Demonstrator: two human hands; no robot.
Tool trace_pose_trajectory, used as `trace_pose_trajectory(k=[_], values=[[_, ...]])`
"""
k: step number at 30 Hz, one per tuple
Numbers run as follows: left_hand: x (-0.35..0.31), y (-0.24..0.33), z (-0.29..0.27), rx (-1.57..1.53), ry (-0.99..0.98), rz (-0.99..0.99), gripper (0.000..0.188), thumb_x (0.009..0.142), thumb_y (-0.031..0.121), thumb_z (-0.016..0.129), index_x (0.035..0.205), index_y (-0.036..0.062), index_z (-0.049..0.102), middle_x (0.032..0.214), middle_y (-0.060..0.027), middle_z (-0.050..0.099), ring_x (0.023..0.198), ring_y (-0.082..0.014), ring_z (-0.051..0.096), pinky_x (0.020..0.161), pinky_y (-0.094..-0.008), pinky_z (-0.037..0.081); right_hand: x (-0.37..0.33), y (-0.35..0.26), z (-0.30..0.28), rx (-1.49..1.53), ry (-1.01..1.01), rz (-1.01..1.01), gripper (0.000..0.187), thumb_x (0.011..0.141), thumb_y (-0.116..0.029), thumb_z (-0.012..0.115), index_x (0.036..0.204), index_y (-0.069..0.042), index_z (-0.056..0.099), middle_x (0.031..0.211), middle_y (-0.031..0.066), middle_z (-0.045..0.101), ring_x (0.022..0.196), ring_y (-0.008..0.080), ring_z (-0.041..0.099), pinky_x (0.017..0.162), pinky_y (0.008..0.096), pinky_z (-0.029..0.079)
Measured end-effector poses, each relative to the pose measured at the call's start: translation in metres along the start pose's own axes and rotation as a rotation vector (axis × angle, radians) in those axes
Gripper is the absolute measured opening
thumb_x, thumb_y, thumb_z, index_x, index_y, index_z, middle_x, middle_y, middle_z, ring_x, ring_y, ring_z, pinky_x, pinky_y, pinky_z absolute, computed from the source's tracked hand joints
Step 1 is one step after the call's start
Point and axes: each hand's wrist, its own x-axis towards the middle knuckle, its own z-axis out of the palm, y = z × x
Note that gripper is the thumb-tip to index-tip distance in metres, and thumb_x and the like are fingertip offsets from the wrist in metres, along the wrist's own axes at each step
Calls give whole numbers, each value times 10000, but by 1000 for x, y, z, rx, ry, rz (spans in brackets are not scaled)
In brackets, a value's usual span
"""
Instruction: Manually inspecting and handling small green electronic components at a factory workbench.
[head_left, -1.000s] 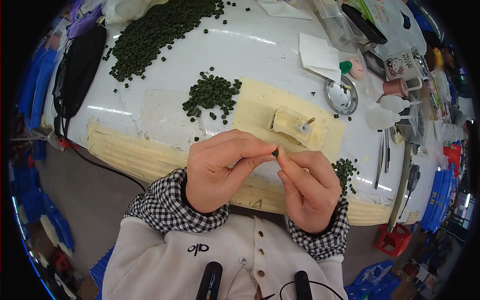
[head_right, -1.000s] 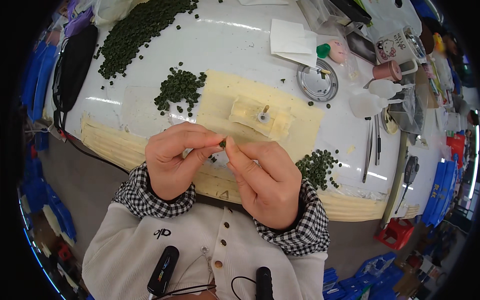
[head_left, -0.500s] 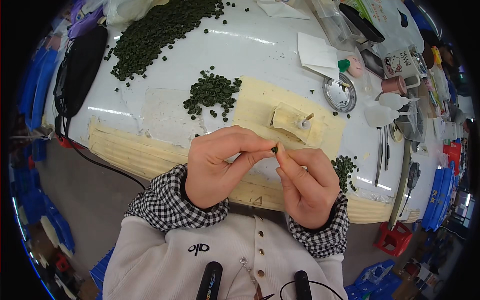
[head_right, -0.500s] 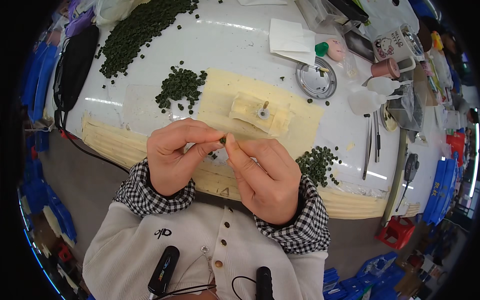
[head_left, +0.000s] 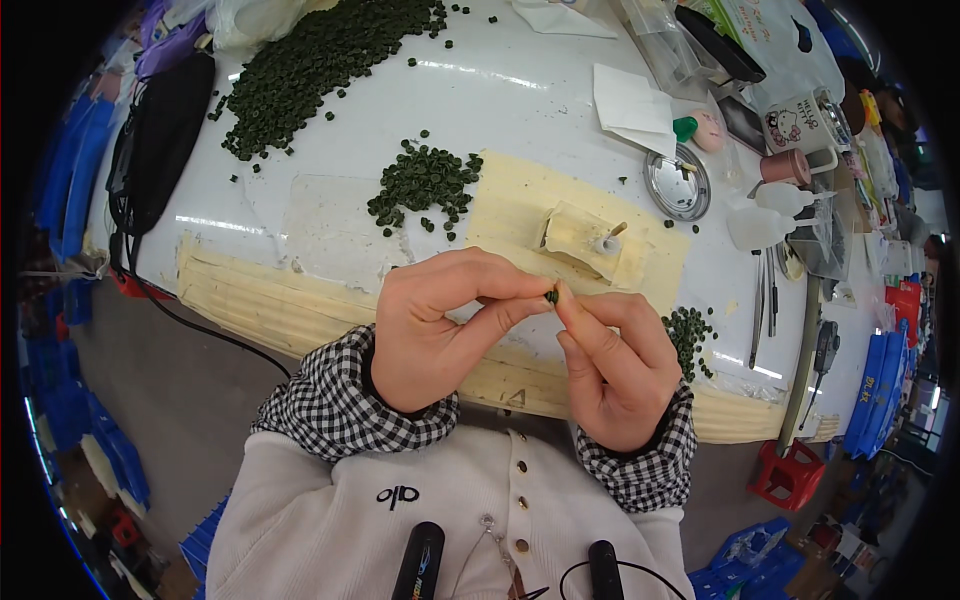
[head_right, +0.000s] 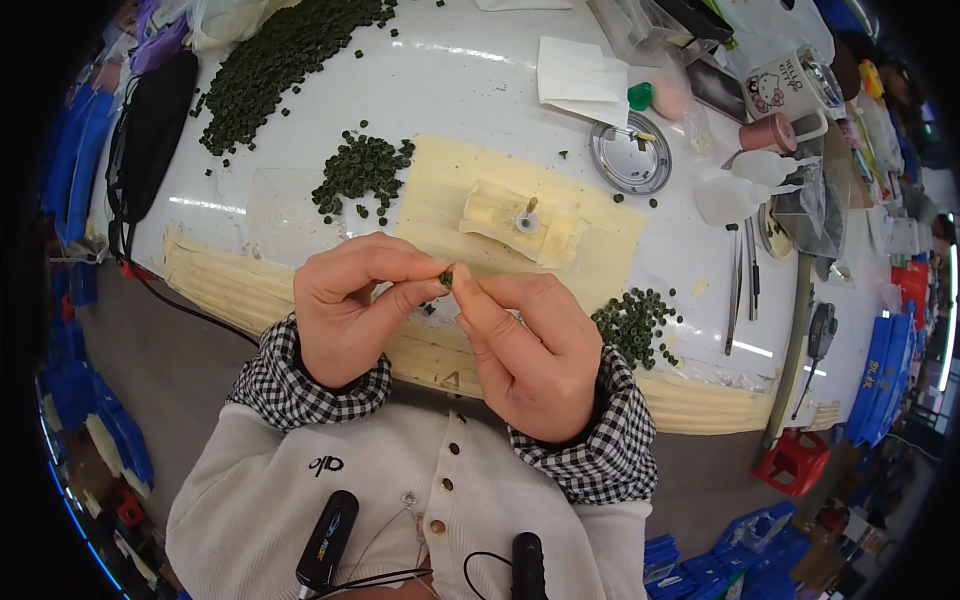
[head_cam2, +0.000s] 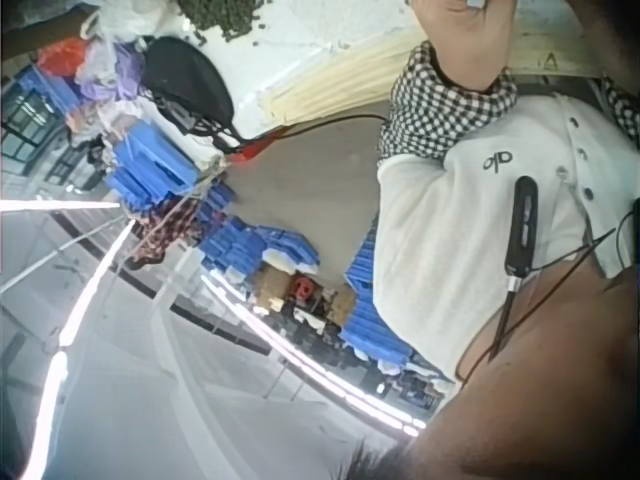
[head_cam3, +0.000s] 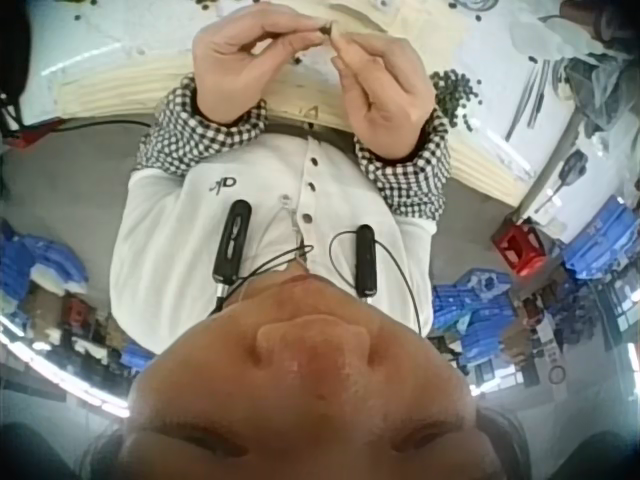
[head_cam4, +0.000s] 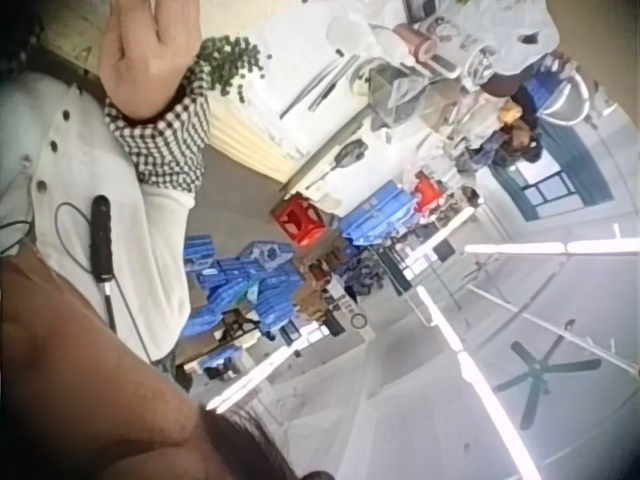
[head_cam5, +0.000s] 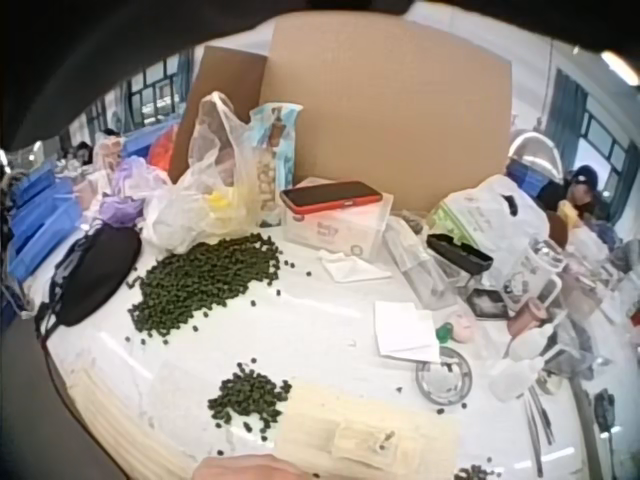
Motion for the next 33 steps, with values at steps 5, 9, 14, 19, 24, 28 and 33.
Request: trace_pose_trajectory(k=[5, 9, 14, 19, 24, 28, 33], values=[[1, 1, -1, 8, -6, 7, 186, 822, -53, 703, 1003, -9, 713, 883, -126, 704, 808, -165, 677, 715, -248, 535, 0, 0, 0, 4, 7, 4, 420, 738, 67, 704, 1154, 20, 671, 880, 119, 622, 738, 245, 602, 632, 312, 498], [0, 1, -1, -1, -2, 2, 184, 820, -53, 704, 999, -11, 713, 884, -126, 704, 809, -169, 678, 716, -251, 533, 0, -1, 0, 5, 7, 10, 417, 739, 66, 703, 1152, 21, 671, 879, 119, 623, 739, 244, 603, 633, 311, 499], [0, 0, 0, 2, 1, 4, 188, 809, -74, 701, 987, -17, 711, 881, -126, 703, 803, -172, 668, 709, -256, 517, 0, 0, 0, 6, 5, 5, 417, 739, 69, 699, 1152, 20, 671, 887, 119, 627, 745, 245, 607, 634, 311, 501], [0, 0, 1, -8, 4, -6, 199, 792, -111, 695, 972, -26, 709, 885, -122, 699, 800, -164, 648, 702, -257, 495, 0, 1, 0, 5, 6, 2, 420, 738, 67, 698, 1154, 17, 670, 890, 119, 628, 746, 246, 608, 633, 311, 501], [0, 1, 0, 12, -11, 1, 190, 811, -78, 697, 990, -17, 710, 885, -126, 700, 802, -168, 666, 712, -253, 518, -1, 1, 0, -1, 5, 7, 420, 736, 69, 697, 1152, 16, 672, 888, 117, 628, 740, 245, 607, 631, 313, 501], [0, 1, -1, 4, -21, 3, 184, 825, -66, 690, 1001, -15, 708, 894, -128, 698, 806, -163, 675, 721, -250, 533, 0, -1, 0, -9, 8, 7, 422, 731, 72, 699, 1148, 15, 674, 885, 117, 628, 739, 245, 607, 632, 315, 502], [2, 2, 0, 28, -18, 9, 176, 825, -66, 689, 995, -21, 707, 895, -130, 699, 798, -166, 679, 717, -255, 539, 0, 0, 0, -18, 22, 17, 413, 742, 74, 700, 1150, 15, 674, 891, 119, 632, 760, 242, 617, 652, 308, 510]])
